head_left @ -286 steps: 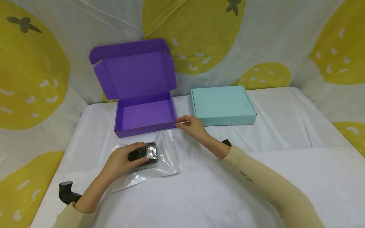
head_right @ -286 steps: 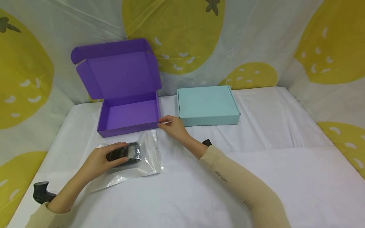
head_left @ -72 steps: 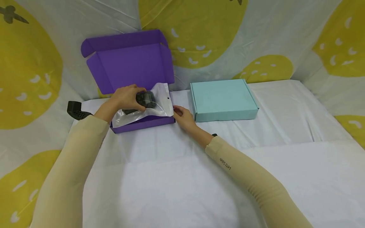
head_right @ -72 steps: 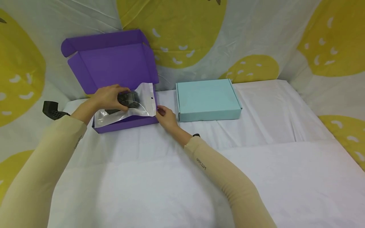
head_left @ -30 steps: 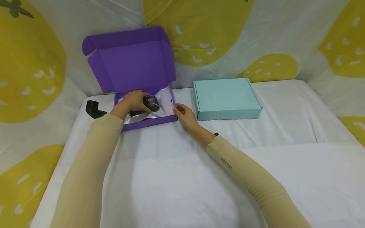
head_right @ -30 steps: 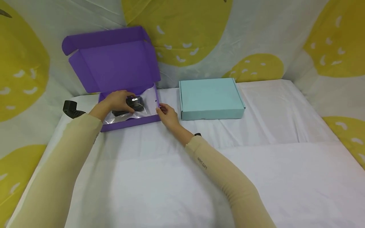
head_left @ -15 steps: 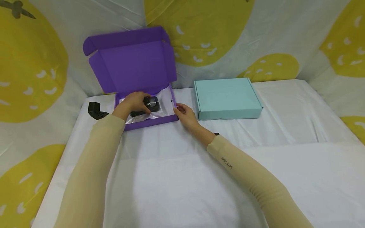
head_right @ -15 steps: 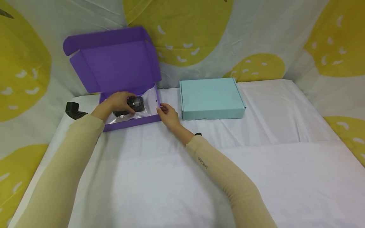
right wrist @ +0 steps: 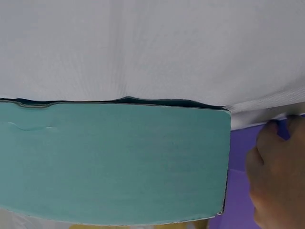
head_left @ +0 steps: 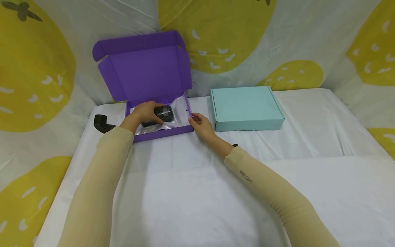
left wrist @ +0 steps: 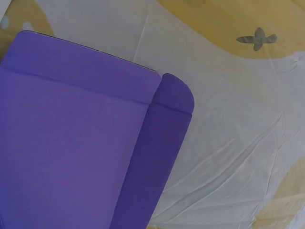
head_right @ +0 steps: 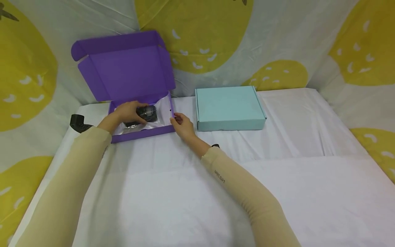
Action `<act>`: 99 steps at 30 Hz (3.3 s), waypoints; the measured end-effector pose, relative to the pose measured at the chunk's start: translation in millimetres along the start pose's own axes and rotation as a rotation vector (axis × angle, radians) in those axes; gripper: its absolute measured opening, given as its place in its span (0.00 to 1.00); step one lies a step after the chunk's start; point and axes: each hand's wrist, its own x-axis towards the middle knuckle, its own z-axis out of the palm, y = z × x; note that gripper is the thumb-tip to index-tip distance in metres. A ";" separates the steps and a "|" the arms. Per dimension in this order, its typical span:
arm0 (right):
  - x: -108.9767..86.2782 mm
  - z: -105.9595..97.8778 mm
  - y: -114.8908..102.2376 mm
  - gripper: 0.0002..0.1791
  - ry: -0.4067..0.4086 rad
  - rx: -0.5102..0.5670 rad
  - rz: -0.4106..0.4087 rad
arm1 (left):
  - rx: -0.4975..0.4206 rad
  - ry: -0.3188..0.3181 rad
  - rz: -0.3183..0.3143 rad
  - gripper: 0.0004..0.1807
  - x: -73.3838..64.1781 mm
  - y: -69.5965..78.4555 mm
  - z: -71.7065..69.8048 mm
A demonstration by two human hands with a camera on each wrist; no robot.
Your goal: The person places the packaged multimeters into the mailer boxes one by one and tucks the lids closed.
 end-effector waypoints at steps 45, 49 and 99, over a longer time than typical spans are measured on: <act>28.6 12.6 -29.6 0.24 0.188 0.039 0.156 | 0.031 0.529 -0.030 0.36 -35.3 -17.7 13.4; 30.1 10.1 -41.2 0.25 0.163 0.057 0.223 | -0.084 0.676 -0.119 0.27 -41.1 -26.1 10.5; 67.3 -18.9 -96.2 0.30 -0.046 0.161 0.007 | -0.666 0.587 -0.202 0.29 -57.2 -72.0 -33.4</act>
